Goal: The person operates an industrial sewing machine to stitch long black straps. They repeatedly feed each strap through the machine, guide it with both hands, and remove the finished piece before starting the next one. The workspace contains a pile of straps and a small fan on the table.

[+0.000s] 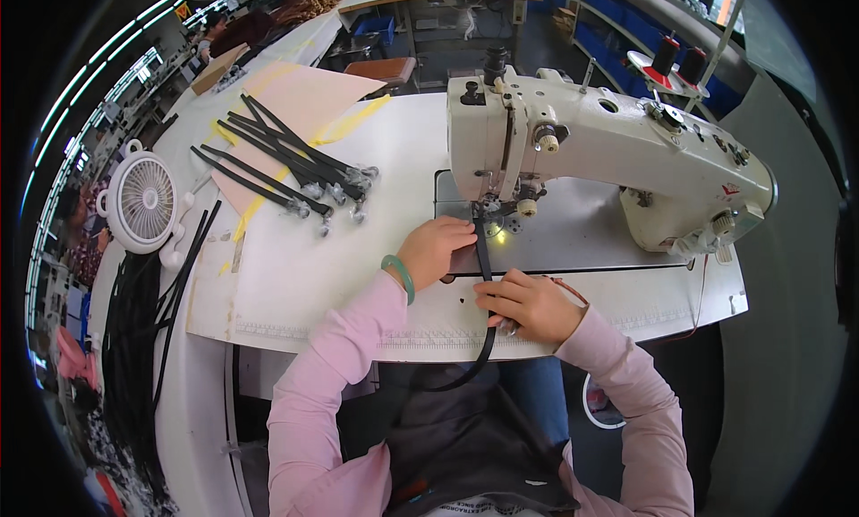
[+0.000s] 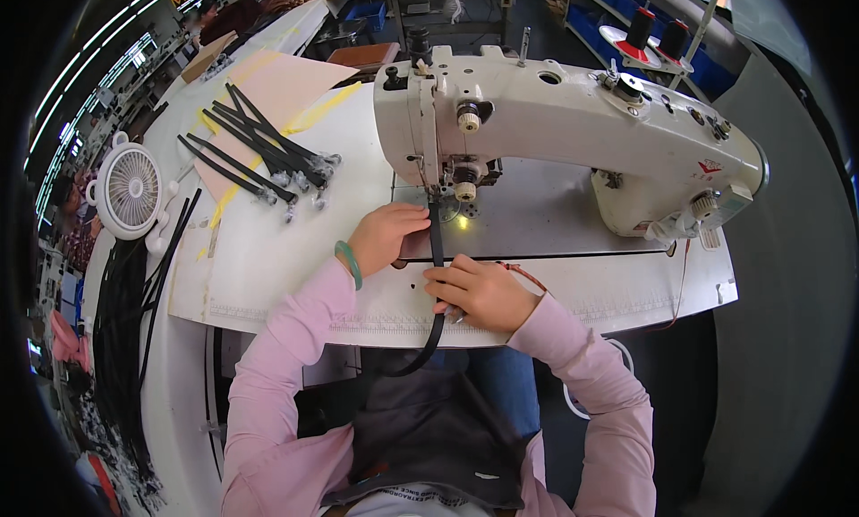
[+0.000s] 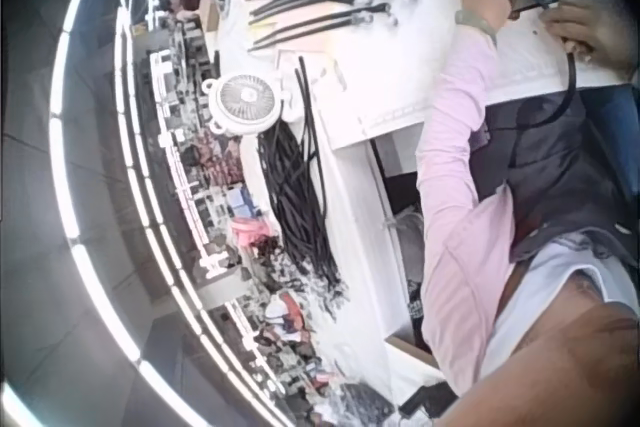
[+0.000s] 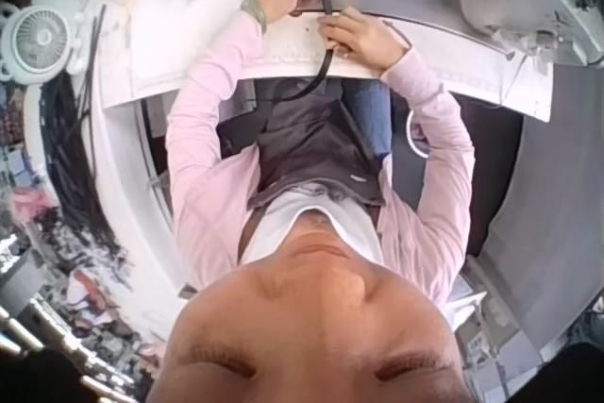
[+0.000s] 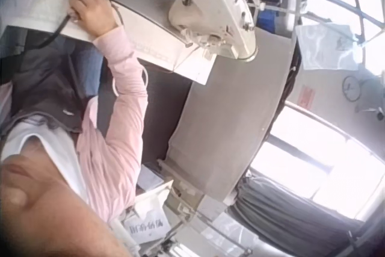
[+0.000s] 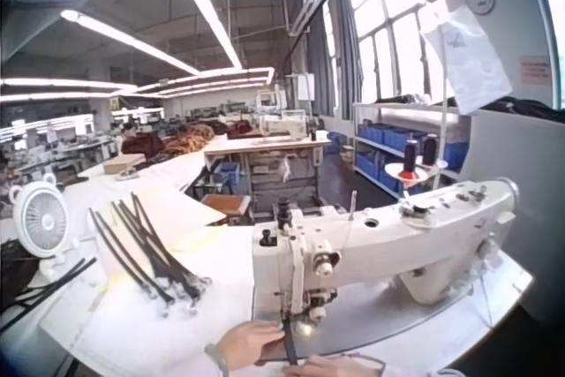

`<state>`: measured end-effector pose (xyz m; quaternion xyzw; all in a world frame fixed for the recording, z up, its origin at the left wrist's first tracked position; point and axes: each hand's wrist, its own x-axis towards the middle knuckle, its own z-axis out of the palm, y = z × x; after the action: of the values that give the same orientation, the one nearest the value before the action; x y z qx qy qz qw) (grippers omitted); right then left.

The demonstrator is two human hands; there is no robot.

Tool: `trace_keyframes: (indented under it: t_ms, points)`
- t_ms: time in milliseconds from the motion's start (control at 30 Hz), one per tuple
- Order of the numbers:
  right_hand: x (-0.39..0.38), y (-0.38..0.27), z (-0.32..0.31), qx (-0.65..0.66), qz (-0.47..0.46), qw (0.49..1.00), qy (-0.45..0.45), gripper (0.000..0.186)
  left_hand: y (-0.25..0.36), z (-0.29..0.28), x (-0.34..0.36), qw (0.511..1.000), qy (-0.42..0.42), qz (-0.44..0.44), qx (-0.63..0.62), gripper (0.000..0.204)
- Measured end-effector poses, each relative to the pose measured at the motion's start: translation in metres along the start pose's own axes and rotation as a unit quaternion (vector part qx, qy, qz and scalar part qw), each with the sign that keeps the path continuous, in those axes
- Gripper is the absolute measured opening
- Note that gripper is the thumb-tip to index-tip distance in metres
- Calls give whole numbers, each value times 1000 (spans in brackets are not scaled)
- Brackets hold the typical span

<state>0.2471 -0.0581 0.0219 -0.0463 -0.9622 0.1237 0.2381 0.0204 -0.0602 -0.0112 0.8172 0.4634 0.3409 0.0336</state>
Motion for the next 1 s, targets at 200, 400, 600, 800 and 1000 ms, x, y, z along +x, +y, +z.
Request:
trace_keyframes:
  t_ms: [200, 400, 600, 800, 1000]
  points:
    - [3, 0, -4, 12, -9, 1000, -23, 44, -80, 2, 61, 961, 142, -232, 54, 32]
    - [7, -1, -14, 21, 110, 993, 31, 49, -91, 23, 138, 901, -134, -383, 154, 54]
    - [15, -5, 1, 64, 92, 993, 49, 41, -158, 22, 116, 920, 95, -317, -211, 50]
    - [-17, 10, 6, 103, 240, 956, 135, 23, -87, -40, 79, 775, 192, -291, -528, 51]
    - [25, -5, -5, -125, 250, 952, 121, 24, -6, -51, -8, 698, 185, -328, -608, 57]
